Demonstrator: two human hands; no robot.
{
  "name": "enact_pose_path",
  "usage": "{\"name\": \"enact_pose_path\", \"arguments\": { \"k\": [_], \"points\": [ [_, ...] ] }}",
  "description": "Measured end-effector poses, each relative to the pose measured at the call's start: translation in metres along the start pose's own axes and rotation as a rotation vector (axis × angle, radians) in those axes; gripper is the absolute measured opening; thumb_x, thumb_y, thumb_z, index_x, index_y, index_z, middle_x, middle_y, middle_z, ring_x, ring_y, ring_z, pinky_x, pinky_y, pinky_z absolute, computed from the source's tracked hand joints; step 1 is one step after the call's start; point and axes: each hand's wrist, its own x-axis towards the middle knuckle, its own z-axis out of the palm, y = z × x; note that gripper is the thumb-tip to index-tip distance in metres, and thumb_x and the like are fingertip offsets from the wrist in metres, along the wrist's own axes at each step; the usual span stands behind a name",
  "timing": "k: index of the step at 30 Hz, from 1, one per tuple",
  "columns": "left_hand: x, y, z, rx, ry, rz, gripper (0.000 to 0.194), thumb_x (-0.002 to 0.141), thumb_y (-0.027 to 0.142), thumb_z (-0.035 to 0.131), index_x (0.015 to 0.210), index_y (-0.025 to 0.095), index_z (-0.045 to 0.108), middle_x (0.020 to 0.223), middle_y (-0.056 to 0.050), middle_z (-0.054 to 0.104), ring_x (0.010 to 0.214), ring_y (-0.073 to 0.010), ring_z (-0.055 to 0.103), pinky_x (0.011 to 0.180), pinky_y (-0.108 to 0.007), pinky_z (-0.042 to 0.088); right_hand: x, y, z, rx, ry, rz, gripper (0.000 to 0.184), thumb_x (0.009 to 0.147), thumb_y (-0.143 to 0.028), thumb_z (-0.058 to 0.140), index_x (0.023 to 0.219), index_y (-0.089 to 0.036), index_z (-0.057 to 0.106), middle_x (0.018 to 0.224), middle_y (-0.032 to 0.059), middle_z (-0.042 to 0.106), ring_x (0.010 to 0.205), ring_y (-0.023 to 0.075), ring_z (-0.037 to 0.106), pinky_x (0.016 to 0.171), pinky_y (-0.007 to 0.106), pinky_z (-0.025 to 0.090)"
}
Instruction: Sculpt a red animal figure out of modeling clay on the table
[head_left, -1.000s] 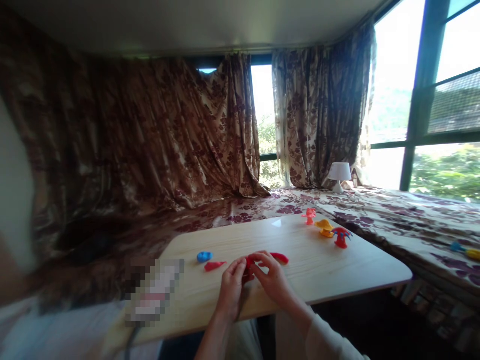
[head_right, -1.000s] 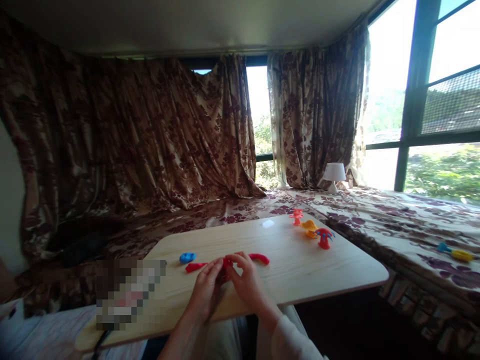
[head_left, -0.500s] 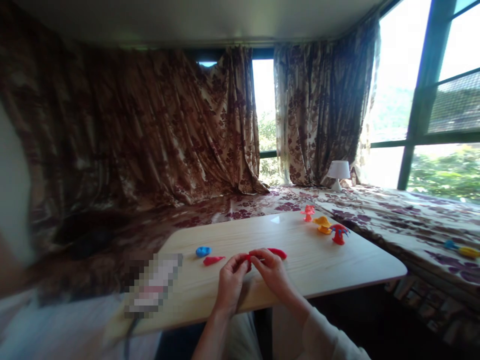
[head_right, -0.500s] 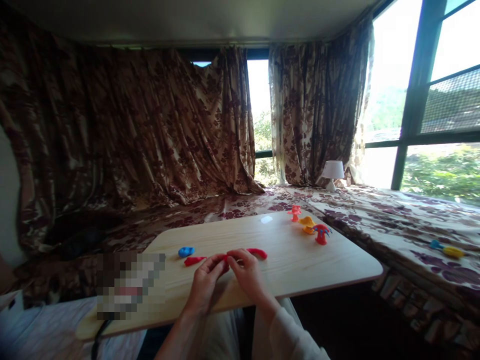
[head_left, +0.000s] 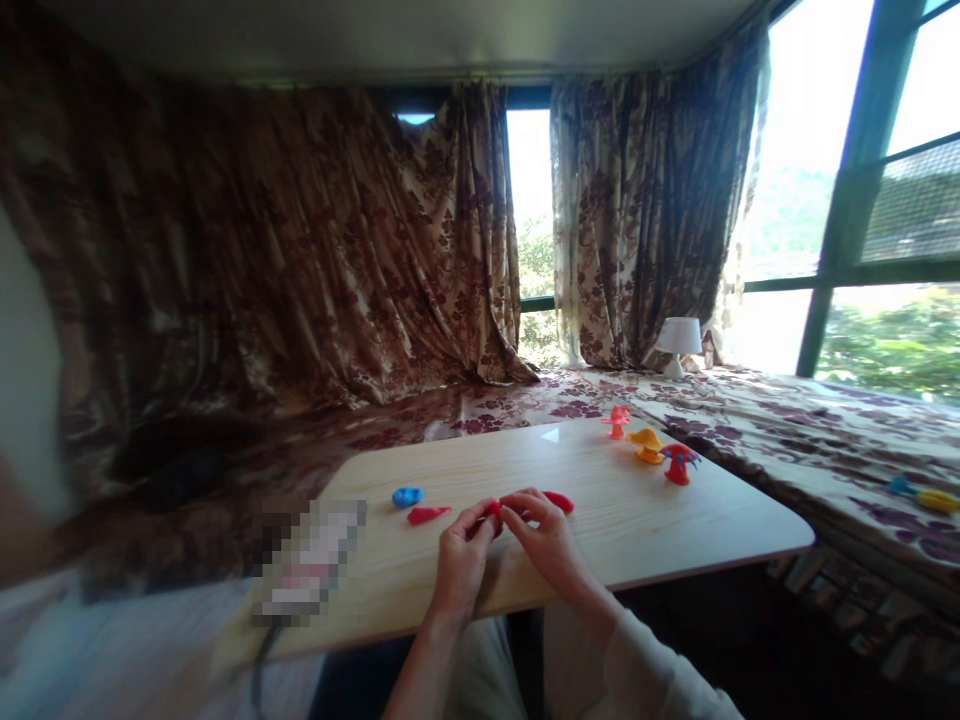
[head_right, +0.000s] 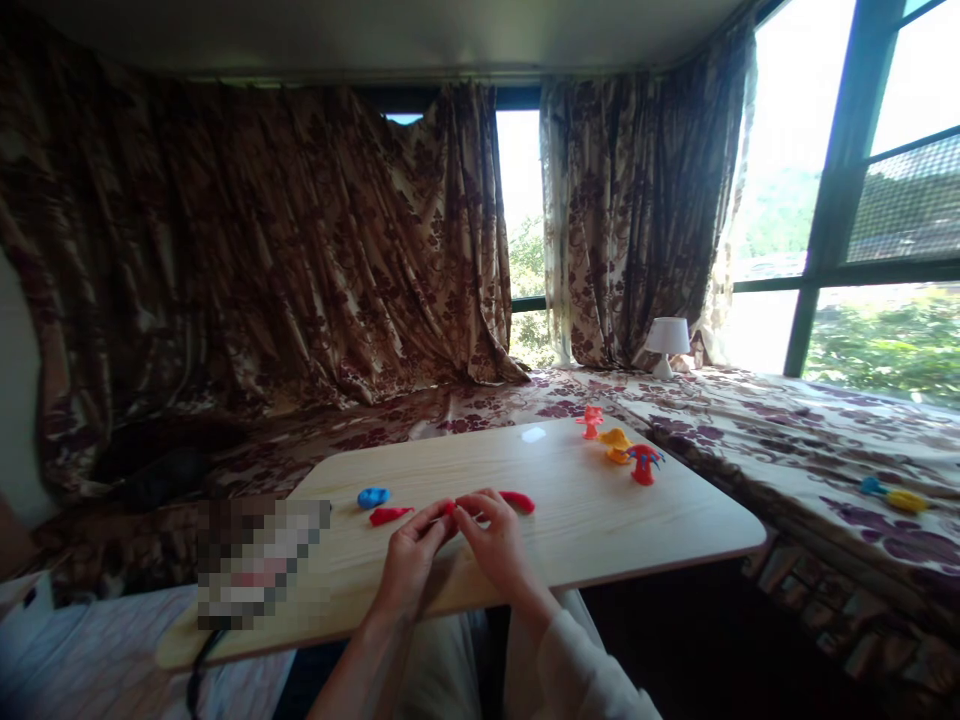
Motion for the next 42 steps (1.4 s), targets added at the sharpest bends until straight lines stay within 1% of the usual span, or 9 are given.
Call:
{"name": "enact_pose_path", "arguments": {
  "k": [3, 8, 12, 20, 23, 28, 32, 36, 42],
  "points": [
    [-0.0009, 0.001, 0.0008, 0.009, -0.003, 0.006, 0.033, 0.062, 0.025, 0.074, 0.093, 0.016, 0.07, 0.092, -0.007, 0.072, 0.086, -0.0205, 0.065, 0.085, -0.034, 0.048, 0.0, 0.0017, -0.0002, 0.0, -0.001, -0.002, 0.012, 0.078, -0.026, 0.06, 0.078, -0.018, 0.069, 0.074, 0.0025, 0.063, 0.071, 0.0164, 0.061, 0.062, 0.027, 0.051],
    [-0.0017, 0.0012, 0.0013, 0.048, -0.017, 0.016, 0.033, 0.064, 0.026, 0.072, 0.096, 0.016, 0.069, 0.094, -0.007, 0.071, 0.087, -0.0212, 0.065, 0.086, -0.036, 0.048, -0.0009, 0.0023, -0.001, -0.001, -0.019, 0.019, 0.012, 0.079, -0.024, 0.059, 0.079, -0.018, 0.069, 0.074, 0.0024, 0.064, 0.069, 0.0158, 0.06, 0.064, 0.027, 0.05],
    [-0.0015, 0.0011, 0.0014, 0.064, -0.013, 0.014, 0.033, 0.064, 0.026, 0.071, 0.095, 0.016, 0.069, 0.089, -0.006, 0.072, 0.083, -0.0205, 0.065, 0.084, -0.035, 0.049, -0.0017, 0.0025, -0.001, -0.017, -0.008, 0.03, 0.012, 0.078, -0.025, 0.059, 0.076, -0.018, 0.068, 0.071, 0.0017, 0.063, 0.067, 0.0153, 0.06, 0.063, 0.026, 0.049],
    [-0.0015, 0.0015, 0.0029, 0.075, -0.008, 0.026, 0.029, 0.062, 0.028, 0.073, 0.087, 0.014, 0.069, 0.08, -0.005, 0.071, 0.076, -0.0168, 0.064, 0.075, -0.027, 0.049, -0.0015, 0.0038, 0.0008, -0.066, 0.022, 0.014, 0.012, 0.078, -0.021, 0.057, 0.069, -0.018, 0.064, 0.067, 0.0008, 0.061, 0.065, 0.0146, 0.057, 0.062, 0.025, 0.047],
    [-0.0015, 0.0012, 0.0034, 0.074, -0.002, 0.026, 0.028, 0.061, 0.028, 0.073, 0.085, 0.013, 0.069, 0.078, -0.004, 0.071, 0.075, -0.0161, 0.064, 0.075, -0.027, 0.049, -0.0006, 0.0029, 0.0001, -0.062, 0.025, 0.013, 0.013, 0.078, -0.021, 0.057, 0.068, -0.018, 0.064, 0.066, 0.0007, 0.061, 0.064, 0.0147, 0.057, 0.061, 0.025, 0.047],
    [-0.0016, 0.002, 0.0039, 0.057, 0.001, 0.018, 0.03, 0.061, 0.029, 0.072, 0.086, 0.013, 0.068, 0.08, -0.005, 0.071, 0.078, -0.0175, 0.064, 0.078, -0.03, 0.05, -0.0002, 0.0025, -0.0015, -0.028, 0.039, 0.024, 0.016, 0.082, -0.025, 0.053, 0.077, -0.018, 0.066, 0.074, 0.0034, 0.063, 0.071, 0.0161, 0.059, 0.065, 0.026, 0.048],
    [-0.0014, 0.0016, 0.003, 0.059, -0.009, 0.025, 0.032, 0.061, 0.029, 0.072, 0.088, 0.013, 0.068, 0.08, -0.005, 0.071, 0.078, -0.0182, 0.065, 0.079, -0.032, 0.05, -0.0009, 0.0038, -0.0007, -0.011, 0.005, 0.03, 0.011, 0.079, -0.024, 0.058, 0.081, -0.018, 0.067, 0.076, 0.0031, 0.063, 0.07, 0.016, 0.06, 0.065, 0.026, 0.049],
    [-0.0023, 0.0014, 0.0028, 0.086, -0.026, 0.029, 0.032, 0.063, 0.029, 0.071, 0.09, 0.013, 0.068, 0.082, -0.005, 0.071, 0.077, -0.0169, 0.064, 0.078, -0.03, 0.05, -0.0011, 0.0042, -0.0004, -0.026, -0.014, 0.025, 0.009, 0.078, -0.022, 0.059, 0.076, -0.018, 0.067, 0.073, 0.002, 0.063, 0.069, 0.0154, 0.059, 0.063, 0.025, 0.048],
    [-0.0044, 0.0045, 0.0061, 0.088, -0.017, 0.027, 0.027, 0.062, 0.027, 0.071, 0.085, 0.013, 0.068, 0.076, -0.003, 0.071, 0.073, -0.0147, 0.064, 0.073, -0.026, 0.05, -0.002, 0.0063, 0.0, -0.084, 0.035, -0.012, 0.011, 0.078, -0.019, 0.057, 0.07, -0.019, 0.065, 0.068, 0.0009, 0.061, 0.065, 0.0147, 0.058, 0.062, 0.025, 0.047]
  ]
}}
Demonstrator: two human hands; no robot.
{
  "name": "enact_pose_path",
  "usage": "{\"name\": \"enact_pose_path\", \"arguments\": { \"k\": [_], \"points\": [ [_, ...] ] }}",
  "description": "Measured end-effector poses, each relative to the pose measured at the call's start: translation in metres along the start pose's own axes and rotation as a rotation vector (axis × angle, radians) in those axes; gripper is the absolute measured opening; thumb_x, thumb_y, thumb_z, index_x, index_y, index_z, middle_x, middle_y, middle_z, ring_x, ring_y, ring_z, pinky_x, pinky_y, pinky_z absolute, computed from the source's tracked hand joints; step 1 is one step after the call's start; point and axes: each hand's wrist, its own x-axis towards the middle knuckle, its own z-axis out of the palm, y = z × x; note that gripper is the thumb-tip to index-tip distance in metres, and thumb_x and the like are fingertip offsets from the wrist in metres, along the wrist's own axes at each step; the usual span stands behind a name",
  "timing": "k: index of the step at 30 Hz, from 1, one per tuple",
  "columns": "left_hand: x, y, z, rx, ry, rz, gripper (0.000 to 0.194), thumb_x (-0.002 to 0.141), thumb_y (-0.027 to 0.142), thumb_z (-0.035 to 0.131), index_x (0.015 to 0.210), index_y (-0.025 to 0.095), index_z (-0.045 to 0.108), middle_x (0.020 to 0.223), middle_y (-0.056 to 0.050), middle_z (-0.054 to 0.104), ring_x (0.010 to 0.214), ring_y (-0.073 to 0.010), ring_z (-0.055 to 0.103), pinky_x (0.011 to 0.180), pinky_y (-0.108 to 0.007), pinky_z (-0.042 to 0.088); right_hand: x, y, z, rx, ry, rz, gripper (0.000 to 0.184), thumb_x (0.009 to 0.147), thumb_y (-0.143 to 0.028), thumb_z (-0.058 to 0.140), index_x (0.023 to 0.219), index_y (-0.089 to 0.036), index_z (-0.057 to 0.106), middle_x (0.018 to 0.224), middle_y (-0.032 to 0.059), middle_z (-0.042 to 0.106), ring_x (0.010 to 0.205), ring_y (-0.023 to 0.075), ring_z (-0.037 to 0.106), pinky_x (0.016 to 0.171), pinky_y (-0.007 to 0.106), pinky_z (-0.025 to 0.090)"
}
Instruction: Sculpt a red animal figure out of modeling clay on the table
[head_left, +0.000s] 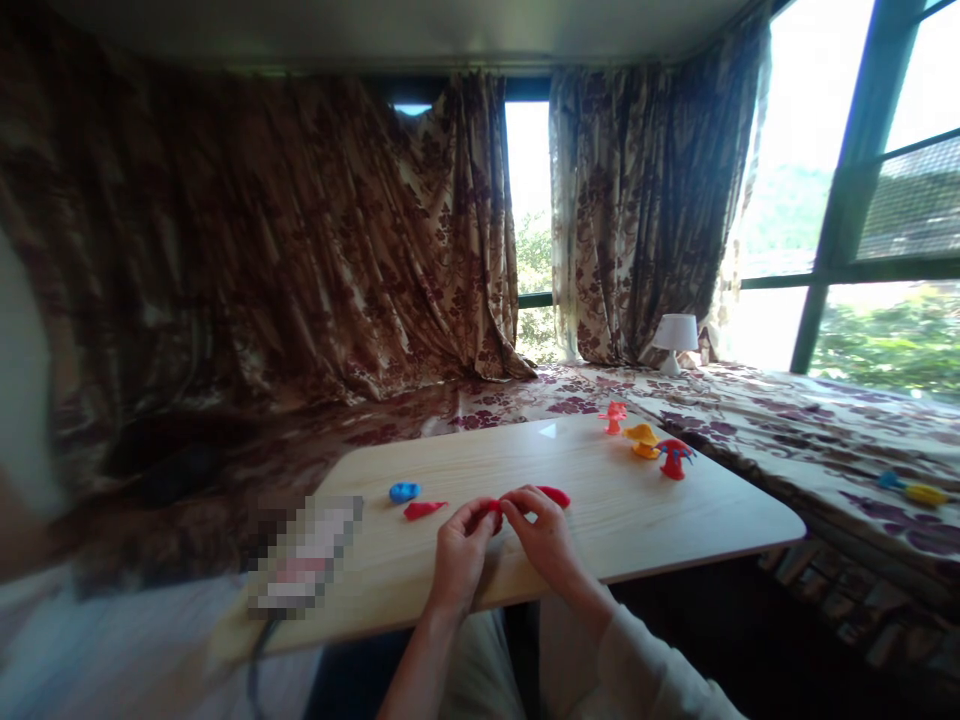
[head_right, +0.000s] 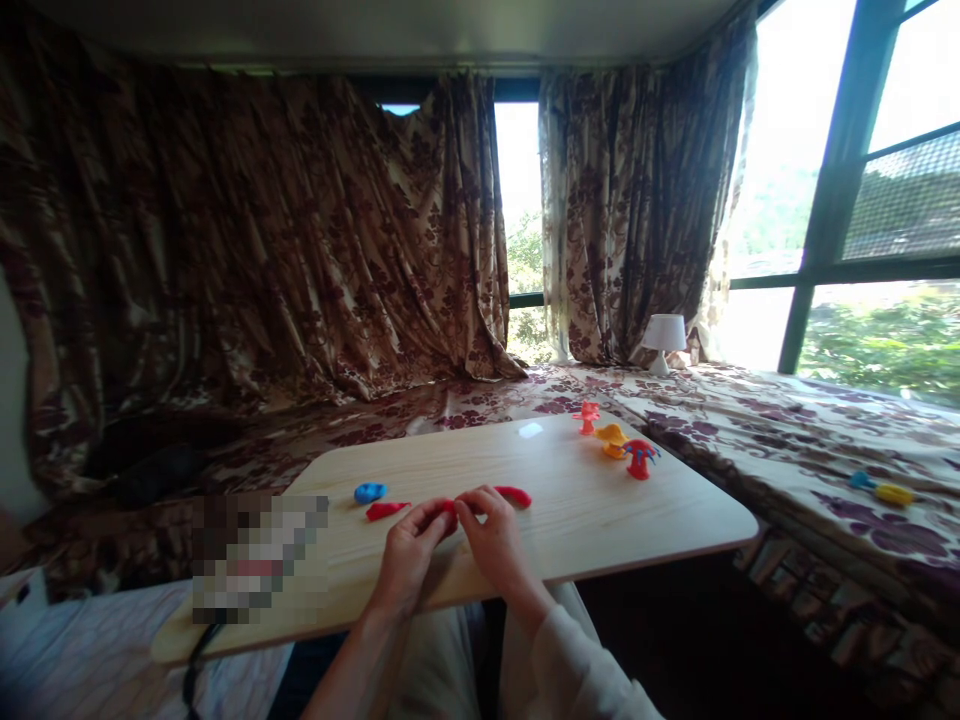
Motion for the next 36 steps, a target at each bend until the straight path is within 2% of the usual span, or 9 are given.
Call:
{"name": "enact_pose_path", "arguments": {
  "k": [6, 11, 16, 22, 31, 36],
  "points": [
    [0.0, 0.0, 0.0, -0.007, 0.01, 0.002, 0.026, 0.061, 0.028, 0.072, 0.082, 0.013, 0.067, 0.077, -0.004, 0.071, 0.073, -0.0142, 0.063, 0.073, -0.025, 0.05, 0.001, -0.003, -0.001, -0.018, 0.026, -0.008, 0.012, 0.079, -0.022, 0.057, 0.07, -0.019, 0.065, 0.069, 0.0016, 0.062, 0.066, 0.015, 0.059, 0.064, 0.025, 0.048],
    [0.004, -0.005, -0.004, -0.016, 0.016, 0.005, 0.028, 0.063, 0.03, 0.072, 0.085, 0.014, 0.066, 0.076, -0.004, 0.07, 0.075, -0.0148, 0.064, 0.076, -0.028, 0.05, 0.001, -0.008, -0.004, 0.014, 0.042, 0.044, 0.019, 0.083, -0.029, 0.052, 0.089, -0.018, 0.067, 0.081, 0.0052, 0.067, 0.075, 0.0179, 0.062, 0.068, 0.027, 0.049],
    [0.004, -0.007, -0.006, -0.115, 0.01, 0.022, 0.029, 0.065, 0.029, 0.071, 0.089, 0.015, 0.063, 0.082, -0.004, 0.069, 0.08, -0.0174, 0.065, 0.081, -0.033, 0.049, 0.001, -0.01, -0.003, 0.067, -0.125, 0.041, 0.015, 0.081, -0.025, 0.056, 0.084, -0.017, 0.068, 0.08, 0.0049, 0.066, 0.074, 0.0174, 0.062, 0.065, 0.026, 0.05],
    [0.003, -0.005, -0.006, -0.118, -0.001, 0.025, 0.028, 0.066, 0.029, 0.07, 0.089, 0.014, 0.065, 0.086, -0.005, 0.07, 0.085, -0.0189, 0.065, 0.083, -0.033, 0.049, 0.002, -0.01, -0.002, 0.07, -0.147, 0.046, 0.014, 0.08, -0.022, 0.057, 0.085, -0.017, 0.069, 0.08, 0.0047, 0.065, 0.074, 0.0171, 0.061, 0.065, 0.026, 0.05],
    [0.003, -0.004, -0.006, -0.054, 0.064, 0.061, 0.029, 0.066, 0.031, 0.069, 0.089, 0.014, 0.068, 0.088, -0.006, 0.071, 0.086, -0.0195, 0.065, 0.084, -0.032, 0.049, 0.001, -0.012, -0.002, 0.103, -0.16, 0.054, 0.016, 0.081, -0.029, 0.058, 0.083, -0.018, 0.069, 0.078, 0.0037, 0.066, 0.071, 0.0164, 0.062, 0.065, 0.026, 0.051],
    [0.003, -0.003, -0.007, 0.09, 0.099, 0.116, 0.025, 0.067, 0.03, 0.068, 0.088, 0.016, 0.069, 0.089, -0.006, 0.071, 0.09, -0.0197, 0.063, 0.086, -0.031, 0.046, 0.0, -0.007, 0.0, 0.119, -0.135, 0.059, 0.018, 0.08, -0.033, 0.059, 0.083, -0.018, 0.068, 0.078, 0.0043, 0.067, 0.071, 0.0171, 0.062, 0.066, 0.027, 0.052]
  ]
}}
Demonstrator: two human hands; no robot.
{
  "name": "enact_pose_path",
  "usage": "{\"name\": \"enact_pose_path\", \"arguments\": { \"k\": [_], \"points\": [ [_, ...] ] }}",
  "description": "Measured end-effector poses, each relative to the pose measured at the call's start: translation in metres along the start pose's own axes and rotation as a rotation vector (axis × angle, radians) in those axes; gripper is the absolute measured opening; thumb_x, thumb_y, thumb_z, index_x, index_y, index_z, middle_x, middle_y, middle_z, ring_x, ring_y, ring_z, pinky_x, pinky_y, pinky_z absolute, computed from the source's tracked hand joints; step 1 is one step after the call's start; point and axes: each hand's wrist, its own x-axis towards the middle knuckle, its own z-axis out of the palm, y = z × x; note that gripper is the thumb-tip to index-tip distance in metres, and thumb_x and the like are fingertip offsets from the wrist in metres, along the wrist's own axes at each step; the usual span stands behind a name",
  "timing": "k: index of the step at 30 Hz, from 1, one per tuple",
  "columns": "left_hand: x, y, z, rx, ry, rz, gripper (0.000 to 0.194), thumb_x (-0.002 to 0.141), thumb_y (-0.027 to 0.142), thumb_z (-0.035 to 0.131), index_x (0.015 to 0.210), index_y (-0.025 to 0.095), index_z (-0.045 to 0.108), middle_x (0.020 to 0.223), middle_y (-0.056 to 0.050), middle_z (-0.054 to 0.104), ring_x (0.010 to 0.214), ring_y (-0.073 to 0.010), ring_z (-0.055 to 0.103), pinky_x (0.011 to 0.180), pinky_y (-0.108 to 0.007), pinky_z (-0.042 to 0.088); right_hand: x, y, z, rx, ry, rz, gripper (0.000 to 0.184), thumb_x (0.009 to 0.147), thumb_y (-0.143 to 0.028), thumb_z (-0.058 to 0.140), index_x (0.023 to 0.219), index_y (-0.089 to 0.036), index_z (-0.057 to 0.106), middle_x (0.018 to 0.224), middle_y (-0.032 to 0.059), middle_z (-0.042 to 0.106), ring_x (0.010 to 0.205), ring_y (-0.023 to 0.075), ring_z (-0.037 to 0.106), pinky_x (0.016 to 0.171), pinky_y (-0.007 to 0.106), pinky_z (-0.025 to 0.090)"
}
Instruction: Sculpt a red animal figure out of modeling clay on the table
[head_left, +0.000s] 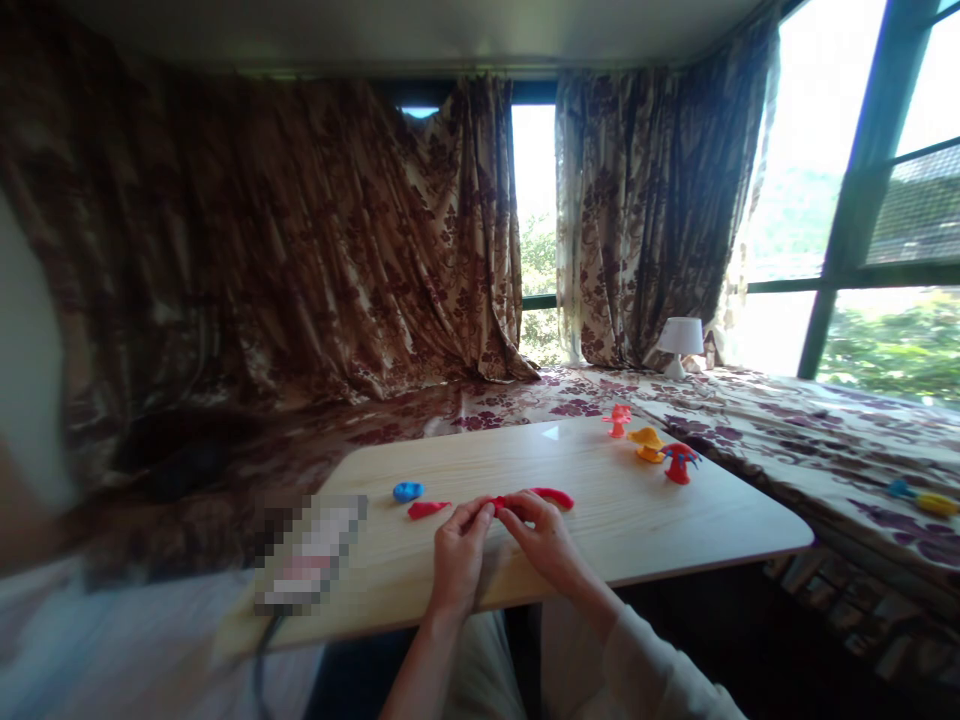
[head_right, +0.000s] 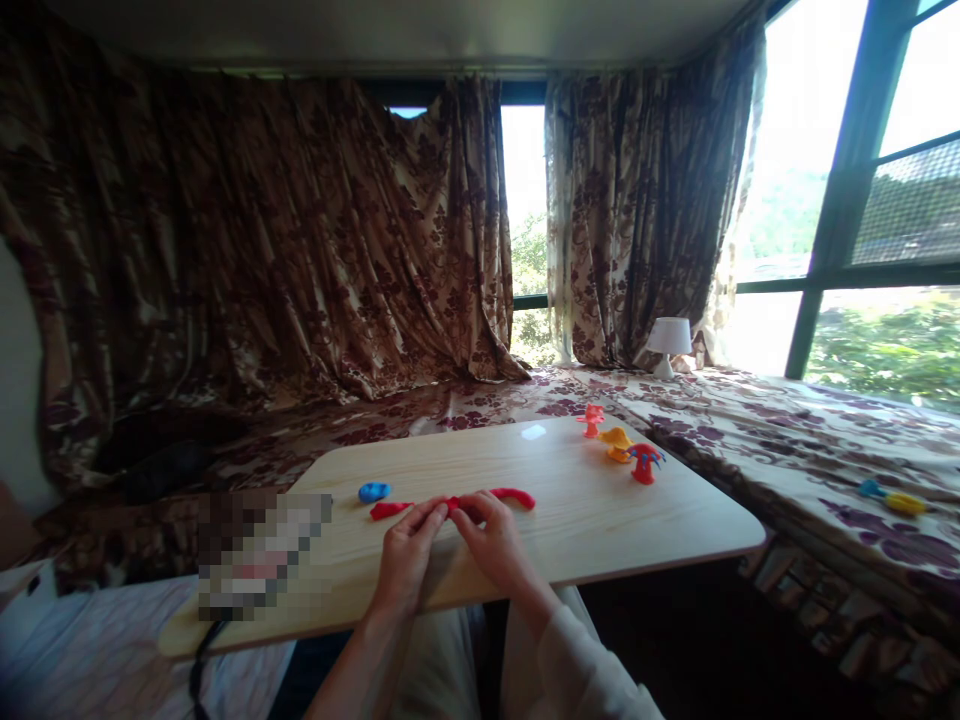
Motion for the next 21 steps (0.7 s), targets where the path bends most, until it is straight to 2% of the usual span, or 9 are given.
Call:
{"name": "enact_pose_path", "arguments": {
  "k": [7, 16, 21],
  "points": [
    [0.0005, 0.0008, 0.0005, 0.063, 0.061, 0.022, 0.019, 0.065, 0.029, 0.068, 0.079, 0.016, 0.07, 0.079, -0.004, 0.072, 0.079, -0.0187, 0.063, 0.076, -0.027, 0.049, 0.0003, 0.0017, 0.0013, -0.012, 0.013, 0.022, 0.017, 0.078, -0.032, 0.06, 0.079, -0.016, 0.068, 0.073, 0.0046, 0.069, 0.068, 0.0178, 0.063, 0.063, 0.029, 0.051],
    [-0.0005, -0.002, -0.0016, 0.145, 0.132, 0.08, 0.02, 0.066, 0.033, 0.067, 0.076, 0.017, 0.069, 0.076, -0.003, 0.071, 0.077, -0.0193, 0.063, 0.073, -0.027, 0.048, -0.0001, 0.0043, 0.0032, 0.016, 0.003, 0.064, 0.019, 0.077, -0.034, 0.061, 0.078, -0.016, 0.068, 0.073, 0.0048, 0.071, 0.067, 0.0181, 0.064, 0.063, 0.029, 0.052],
    [0.0004, -0.0014, -0.0028, 0.09, 0.099, 0.051, 0.027, 0.069, 0.035, 0.065, 0.089, 0.017, 0.068, 0.09, -0.005, 0.07, 0.085, -0.0192, 0.063, 0.08, -0.028, 0.047, 0.0001, 0.0056, 0.0031, 0.071, 0.008, 0.067, 0.017, 0.077, -0.032, 0.061, 0.08, -0.017, 0.069, 0.077, 0.0052, 0.072, 0.071, 0.0191, 0.065, 0.066, 0.03, 0.053]
  ]
}}
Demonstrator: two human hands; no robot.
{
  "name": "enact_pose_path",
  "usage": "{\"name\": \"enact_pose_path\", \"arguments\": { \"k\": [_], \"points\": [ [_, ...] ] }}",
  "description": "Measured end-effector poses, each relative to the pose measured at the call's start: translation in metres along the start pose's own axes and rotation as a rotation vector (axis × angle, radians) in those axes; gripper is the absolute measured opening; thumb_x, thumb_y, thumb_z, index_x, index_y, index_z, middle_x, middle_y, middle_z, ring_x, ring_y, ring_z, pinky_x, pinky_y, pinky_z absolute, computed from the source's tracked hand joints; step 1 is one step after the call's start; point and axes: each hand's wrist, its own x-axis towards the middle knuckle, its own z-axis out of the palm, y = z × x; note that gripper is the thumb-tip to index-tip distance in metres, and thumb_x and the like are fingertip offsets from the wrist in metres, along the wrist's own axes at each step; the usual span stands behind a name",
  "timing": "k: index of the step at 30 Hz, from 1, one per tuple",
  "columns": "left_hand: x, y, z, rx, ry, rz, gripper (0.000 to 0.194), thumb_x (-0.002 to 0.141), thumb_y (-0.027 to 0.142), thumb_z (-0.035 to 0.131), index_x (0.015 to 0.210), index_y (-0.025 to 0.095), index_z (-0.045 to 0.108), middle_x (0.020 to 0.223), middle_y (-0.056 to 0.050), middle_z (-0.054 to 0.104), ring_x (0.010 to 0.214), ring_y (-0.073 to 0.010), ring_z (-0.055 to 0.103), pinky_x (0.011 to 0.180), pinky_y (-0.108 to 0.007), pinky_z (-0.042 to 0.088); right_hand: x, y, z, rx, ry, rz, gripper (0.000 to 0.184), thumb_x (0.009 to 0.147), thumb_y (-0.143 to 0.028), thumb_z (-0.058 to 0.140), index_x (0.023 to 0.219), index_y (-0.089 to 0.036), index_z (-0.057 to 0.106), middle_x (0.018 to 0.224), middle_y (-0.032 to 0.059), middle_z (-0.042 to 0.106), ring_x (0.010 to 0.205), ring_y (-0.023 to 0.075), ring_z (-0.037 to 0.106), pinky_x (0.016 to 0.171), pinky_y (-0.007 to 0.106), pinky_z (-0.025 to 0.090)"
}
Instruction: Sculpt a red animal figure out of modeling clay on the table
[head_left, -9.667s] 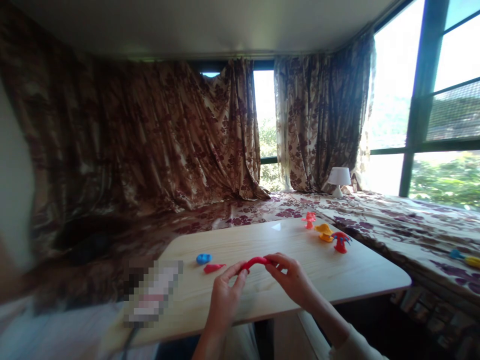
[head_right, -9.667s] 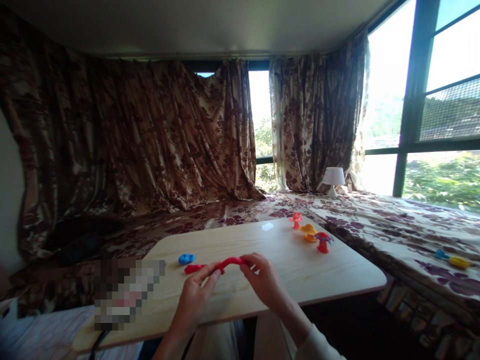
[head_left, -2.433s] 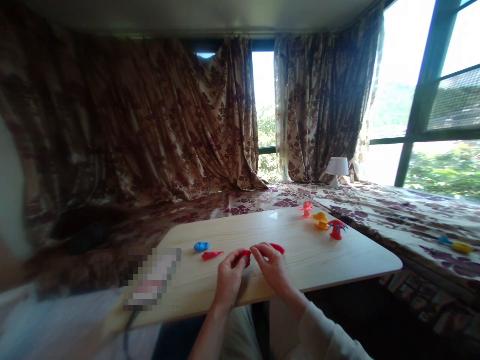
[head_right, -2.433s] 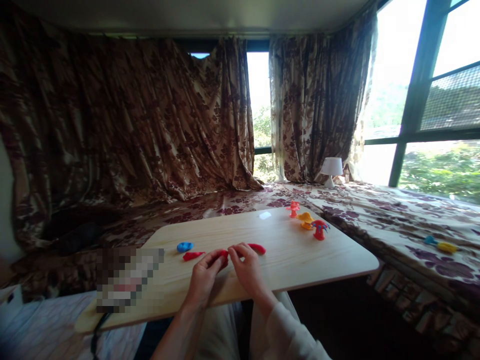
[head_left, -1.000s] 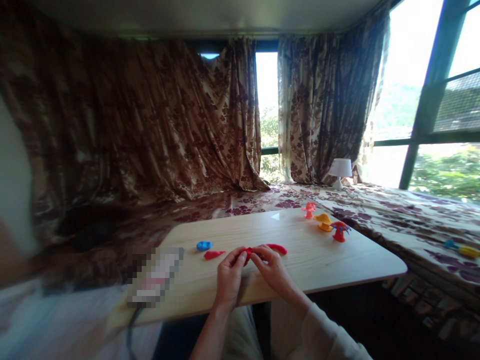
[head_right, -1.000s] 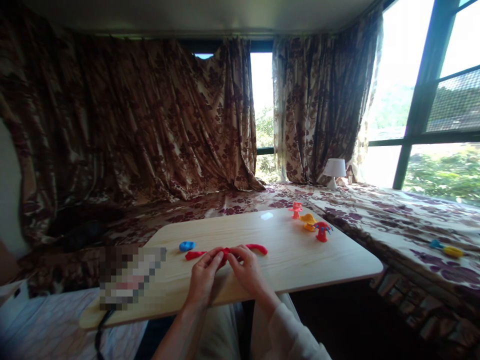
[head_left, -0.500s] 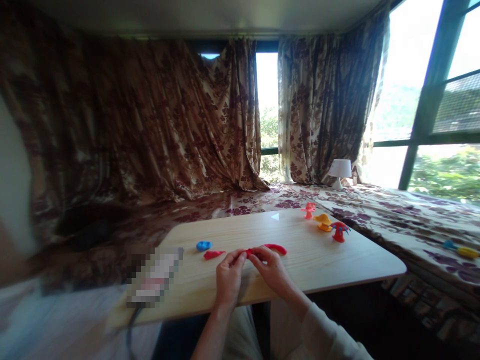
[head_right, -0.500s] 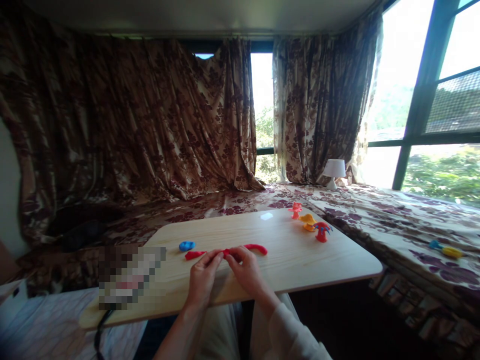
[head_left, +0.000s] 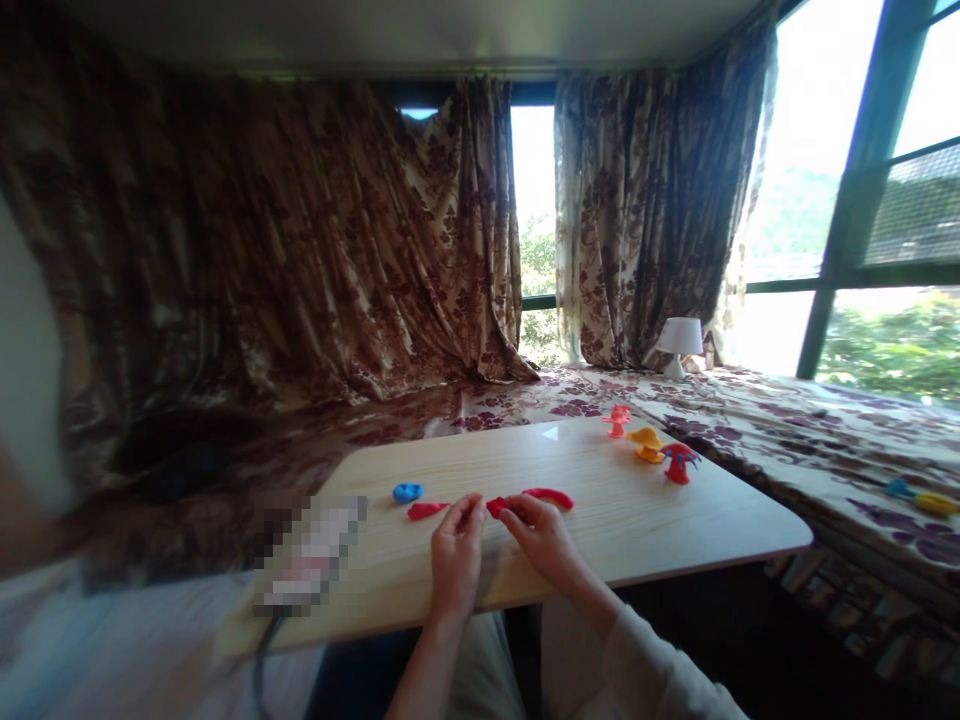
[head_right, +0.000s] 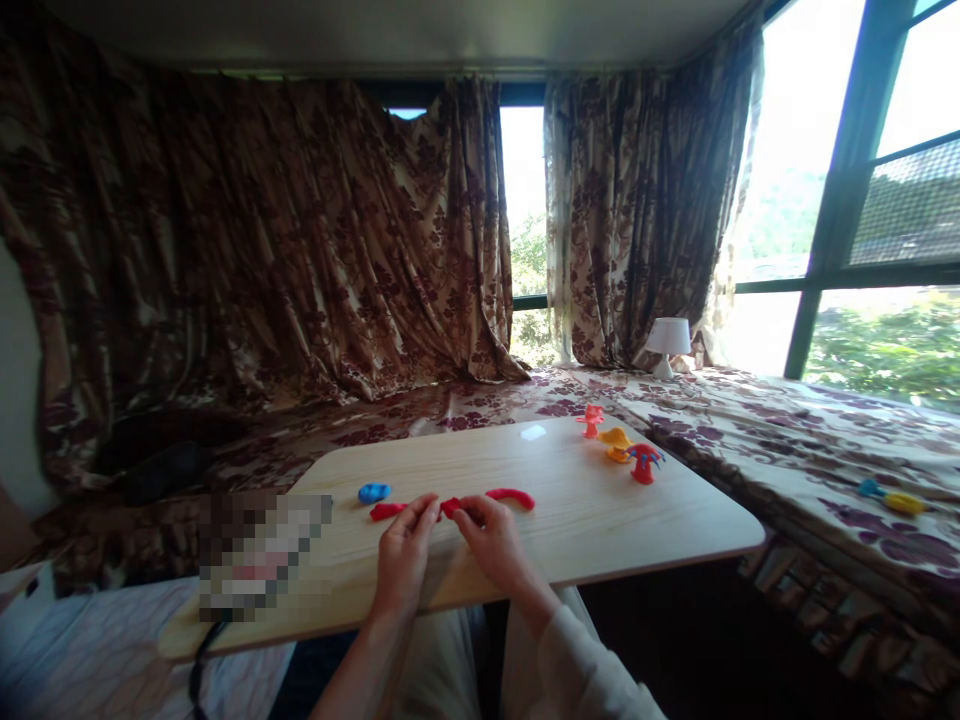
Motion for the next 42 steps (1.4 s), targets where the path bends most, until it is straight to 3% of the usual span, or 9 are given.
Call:
{"name": "enact_pose_path", "arguments": {
  "k": [3, 7, 29, 35, 42],
  "points": [
    [0.0, 0.0012, -0.0004, -0.018, -0.057, 0.008, 0.029, 0.07, 0.035, 0.064, 0.092, 0.017, 0.068, 0.099, -0.007, 0.069, 0.094, -0.0204, 0.061, 0.086, -0.03, 0.045, 0.0, -0.0004, 0.0, 0.007, 0.001, -0.006, 0.019, 0.077, -0.033, 0.061, 0.08, -0.017, 0.069, 0.076, 0.0052, 0.072, 0.07, 0.0193, 0.066, 0.065, 0.03, 0.053],
    [-0.0005, 0.0014, 0.0007, 0.008, -0.112, 0.045, 0.024, 0.07, 0.032, 0.065, 0.087, 0.016, 0.07, 0.091, -0.007, 0.071, 0.092, -0.0211, 0.062, 0.086, -0.032, 0.045, 0.0, 0.0003, -0.0001, -0.023, 0.006, -0.008, 0.02, 0.077, -0.034, 0.06, 0.081, -0.017, 0.069, 0.076, 0.0055, 0.072, 0.07, 0.0195, 0.065, 0.064, 0.03, 0.053],
    [-0.0012, 0.0011, 0.0013, 0.093, 0.016, 0.039, 0.018, 0.067, 0.032, 0.065, 0.076, 0.018, 0.071, 0.077, -0.004, 0.072, 0.078, -0.0205, 0.064, 0.076, -0.03, 0.047, -0.0004, 0.002, 0.0007, -0.037, -0.007, 0.0, 0.019, 0.077, -0.034, 0.061, 0.076, -0.016, 0.068, 0.071, 0.0043, 0.07, 0.064, 0.0177, 0.063, 0.06, 0.027, 0.05],
    [-0.0018, 0.0018, 0.0013, 0.132, 0.038, 0.048, 0.02, 0.07, 0.033, 0.063, 0.08, 0.018, 0.071, 0.083, -0.005, 0.072, 0.083, -0.0221, 0.064, 0.08, -0.031, 0.047, -0.0001, 0.0012, 0.0007, -0.004, 0.007, 0.017, 0.02, 0.076, -0.035, 0.062, 0.076, -0.016, 0.067, 0.072, 0.0047, 0.07, 0.066, 0.018, 0.063, 0.061, 0.027, 0.05],
    [-0.0008, 0.0003, -0.0004, 0.046, -0.03, 0.044, 0.028, 0.072, 0.035, 0.061, 0.093, 0.017, 0.069, 0.096, -0.007, 0.07, 0.095, -0.0222, 0.061, 0.086, -0.033, 0.045, 0.0006, -0.0003, 0.0012, 0.074, -0.003, 0.045, 0.023, 0.075, -0.038, 0.063, 0.075, -0.015, 0.067, 0.072, 0.0049, 0.07, 0.067, 0.0183, 0.063, 0.061, 0.027, 0.05]
  ]
}}
